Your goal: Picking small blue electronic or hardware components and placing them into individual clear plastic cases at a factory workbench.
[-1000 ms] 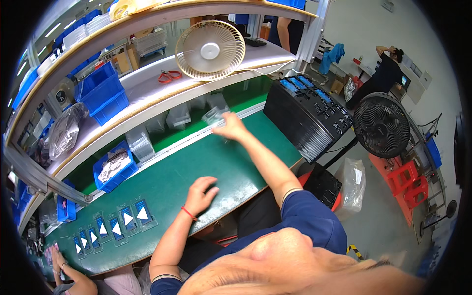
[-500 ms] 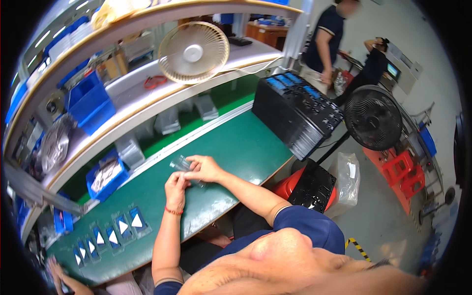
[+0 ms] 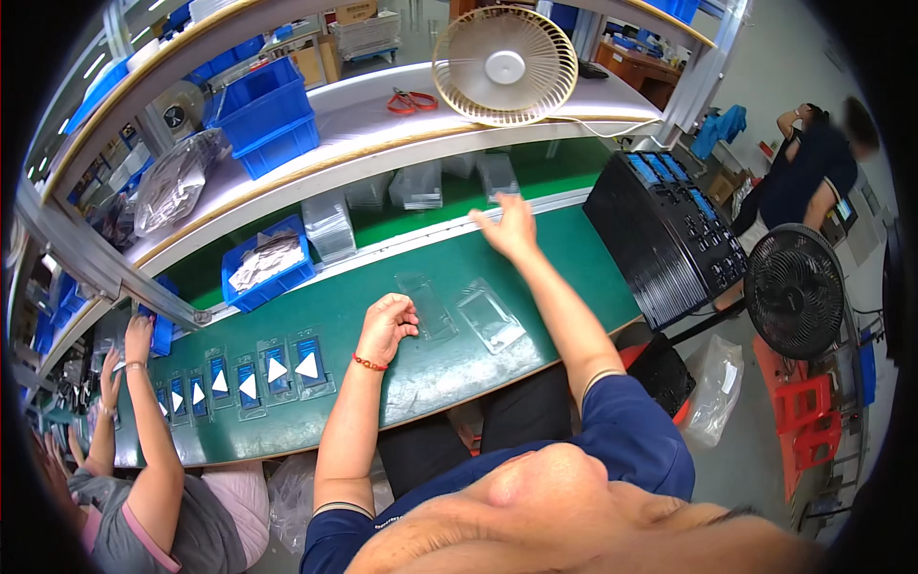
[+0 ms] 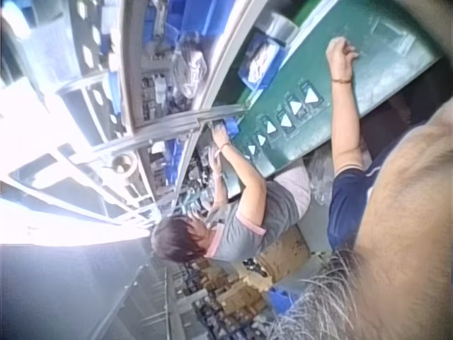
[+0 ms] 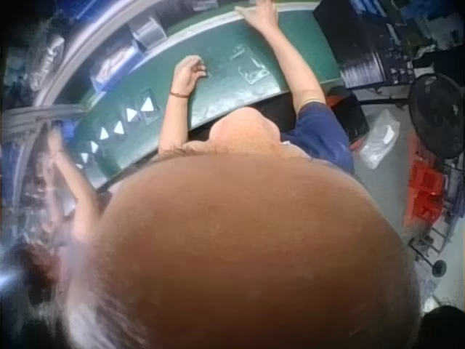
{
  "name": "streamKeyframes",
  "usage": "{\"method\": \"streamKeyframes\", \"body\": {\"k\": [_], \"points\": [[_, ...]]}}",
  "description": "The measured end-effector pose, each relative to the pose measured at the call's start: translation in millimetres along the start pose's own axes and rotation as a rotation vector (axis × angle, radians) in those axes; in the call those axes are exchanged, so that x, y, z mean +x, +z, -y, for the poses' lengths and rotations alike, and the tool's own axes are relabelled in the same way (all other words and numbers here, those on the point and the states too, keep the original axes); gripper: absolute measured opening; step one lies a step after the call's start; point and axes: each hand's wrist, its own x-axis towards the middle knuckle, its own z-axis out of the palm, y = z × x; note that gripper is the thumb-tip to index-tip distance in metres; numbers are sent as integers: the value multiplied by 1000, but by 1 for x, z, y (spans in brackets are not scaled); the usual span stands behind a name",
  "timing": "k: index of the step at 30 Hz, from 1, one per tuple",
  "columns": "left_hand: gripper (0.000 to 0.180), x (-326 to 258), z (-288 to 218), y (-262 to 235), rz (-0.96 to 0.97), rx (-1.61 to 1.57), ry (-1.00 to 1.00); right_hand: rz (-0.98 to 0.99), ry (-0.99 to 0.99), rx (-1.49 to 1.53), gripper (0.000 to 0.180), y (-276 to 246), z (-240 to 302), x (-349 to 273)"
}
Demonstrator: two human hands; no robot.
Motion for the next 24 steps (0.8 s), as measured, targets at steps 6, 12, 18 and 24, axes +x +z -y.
{"method": "streamKeyframes", "body": {"k": [6, 12, 18, 24], "points": [[12, -5, -4, 9, -79, 279, -42, 13, 258, -251, 84, 18, -23, 93], [23, -10, -6, 14, -145, 507, 31, 192, 398, -154, 71, 17, -32, 109], [22, 2, 6, 6, -227, 616, 149, -13, 213, 32, 76, -9, -33, 80], [19, -2, 14, 16, -109, 470, 335, 330, -96, 363, 71, -30, 35, -58]]}}
